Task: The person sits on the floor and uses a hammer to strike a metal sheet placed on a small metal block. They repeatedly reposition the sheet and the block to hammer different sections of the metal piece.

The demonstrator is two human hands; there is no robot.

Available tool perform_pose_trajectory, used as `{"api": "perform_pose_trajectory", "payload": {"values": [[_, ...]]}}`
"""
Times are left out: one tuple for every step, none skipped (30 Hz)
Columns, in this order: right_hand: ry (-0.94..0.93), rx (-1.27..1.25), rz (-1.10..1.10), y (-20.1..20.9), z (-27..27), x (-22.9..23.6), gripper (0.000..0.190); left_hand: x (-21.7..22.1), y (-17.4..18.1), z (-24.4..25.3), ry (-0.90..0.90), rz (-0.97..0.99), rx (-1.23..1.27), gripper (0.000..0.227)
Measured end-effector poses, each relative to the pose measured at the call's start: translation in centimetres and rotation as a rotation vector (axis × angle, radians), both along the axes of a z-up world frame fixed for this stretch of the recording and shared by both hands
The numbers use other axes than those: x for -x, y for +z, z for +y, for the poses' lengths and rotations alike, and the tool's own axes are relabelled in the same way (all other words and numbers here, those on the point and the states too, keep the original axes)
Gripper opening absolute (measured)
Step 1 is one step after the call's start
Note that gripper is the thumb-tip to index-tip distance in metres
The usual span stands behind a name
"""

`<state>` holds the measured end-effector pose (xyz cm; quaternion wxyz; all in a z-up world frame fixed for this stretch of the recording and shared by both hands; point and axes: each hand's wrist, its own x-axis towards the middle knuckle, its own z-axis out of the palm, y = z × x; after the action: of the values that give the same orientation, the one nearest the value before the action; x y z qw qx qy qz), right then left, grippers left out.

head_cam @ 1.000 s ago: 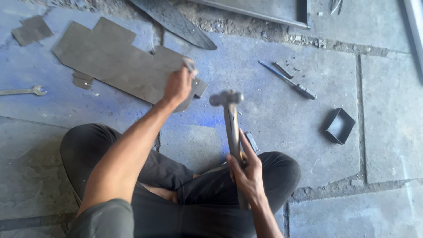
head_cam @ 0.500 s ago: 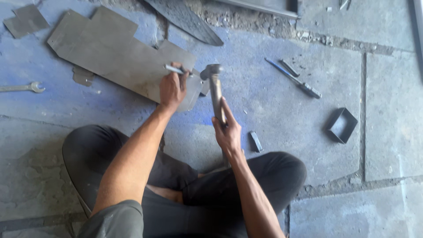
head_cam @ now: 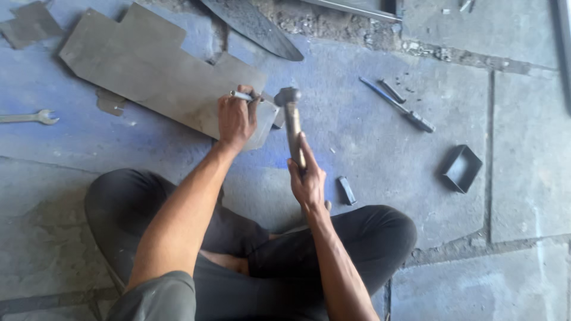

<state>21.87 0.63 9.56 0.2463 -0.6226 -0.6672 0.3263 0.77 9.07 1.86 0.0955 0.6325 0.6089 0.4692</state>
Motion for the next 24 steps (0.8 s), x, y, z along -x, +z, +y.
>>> {"api": "perform_pose_trajectory", "payload": {"values": [[0.028, -0.093, 0.056, -0.1, -1.2, -0.5, 0.068, -0.1, -0.1, -0.3, 0.013, 0.012, 0.028, 0.01], [0.012, -0.046, 0.048, -0.6, -1.7, -0.8, 0.068, 0.0, -0.3, -0.2, 0.026, 0.024, 0.055, 0.01], [-0.007, -0.008, 0.044, -1.4, -1.6, -0.9, 0.068, 0.0, -0.3, -0.1, 0.036, 0.039, 0.074, 0.011], [-0.025, 0.03, 0.04, -2.0, -1.8, -1.0, 0.068, -0.2, -0.4, -0.6, 0.04, 0.046, 0.086, 0.012], [-0.002, -0.039, 0.009, -2.6, -1.5, -0.9, 0.07, -0.3, -0.3, -0.5, 0.045, 0.053, 0.081, 0.014], [0.022, -0.108, -0.022, -3.0, -1.2, -0.7, 0.073, -0.4, -0.2, -0.3, 0.05, 0.059, 0.077, 0.016], [0.046, -0.176, -0.053, -3.2, -1.0, -0.6, 0.076, -0.5, -0.1, -0.1, 0.064, 0.078, 0.028, 0.021], [-0.063, -0.012, -0.028, -2.8, -0.8, -0.8, 0.074, -0.7, 0.0, 0.1, 0.077, 0.097, -0.022, 0.025], [-0.159, 0.16, 0.001, -2.3, -0.9, -1.0, 0.072, -0.4, 0.0, -0.2, 0.1, 0.121, -0.064, 0.029], [-0.251, 0.335, 0.031, -1.7, -0.9, -1.1, 0.07, 0.0, 0.1, -0.2, 0.1, -0.092, 0.044, 0.031], [-0.269, 0.35, 0.172, -1.1, -1.4, -1.2, 0.07, -0.2, 0.2, -0.1, 0.092, -0.312, 0.158, 0.033], [-0.287, 0.364, 0.314, -0.6, -1.8, -1.5, 0.071, -0.3, 0.2, -0.2, 0.083, -0.532, 0.273, 0.035], [-0.301, 0.364, 0.464, -0.2, -1.3, -1.5, 0.071, -0.2, 0.3, -0.7, 0.096, -0.635, 0.263, 0.03], [-0.361, 0.389, 0.467, 0.0, -0.6, -1.6, 0.07, -0.2, 0.2, -2.5, 0.109, -0.737, 0.252, 0.026], [-0.43, 0.432, 0.469, 0.1, -0.7, -1.8, 0.07, -0.1, -0.1, -5.5, 0.124, -0.836, 0.261, 0.022], [-0.499, 0.475, 0.471, -0.2, -0.7, -2.1, 0.069, -0.1, -0.4, -8.0, 0.24, -0.709, 0.271, 0.021], [-0.518, 0.491, 0.444, -0.6, -0.4, -2.6, 0.066, -0.3, -0.7, -9.9, 0.355, -0.58, 0.275, 0.02], [-0.537, 0.506, 0.417, -1.1, -0.1, -3.1, 0.062, -0.3, -0.8, -11.5, 0.411, -0.699, 0.407, 0.017], [-0.546, 0.517, 0.387, -1.8, 0.2, -3.6, 0.059, -0.3, -0.9, -12.4, 0.472, -0.821, 0.533, 0.016], [-0.502, 0.457, 0.166, -2.7, 0.3, -3.8, 0.06, -0.3, -1.0, -12.4, 0.504, -0.949, 0.6, 0.015], [-0.453, 0.39, -0.055, -3.5, 0.4, -4.0, 0.06, -0.4, -1.0, -12.2, 0.532, -1.082, 0.666, 0.015], [-0.4, 0.319, -0.274, -4.1, 0.4, -4.1, 0.06, -0.5, -1.0, -12.0, 0.556, -1.215, 0.732, 0.015], [-0.334, 0.164, -0.334, -4.4, 0.3, -4.1, 0.053, -0.3, -1.1, -11.6, 0.53, -1.254, 0.718, 0.018], [-0.267, 0.009, -0.391, -4.5, 0.3, -3.8, 0.047, -0.2, -1.2, -11.1, 0.503, -1.293, 0.704, 0.022]]}}
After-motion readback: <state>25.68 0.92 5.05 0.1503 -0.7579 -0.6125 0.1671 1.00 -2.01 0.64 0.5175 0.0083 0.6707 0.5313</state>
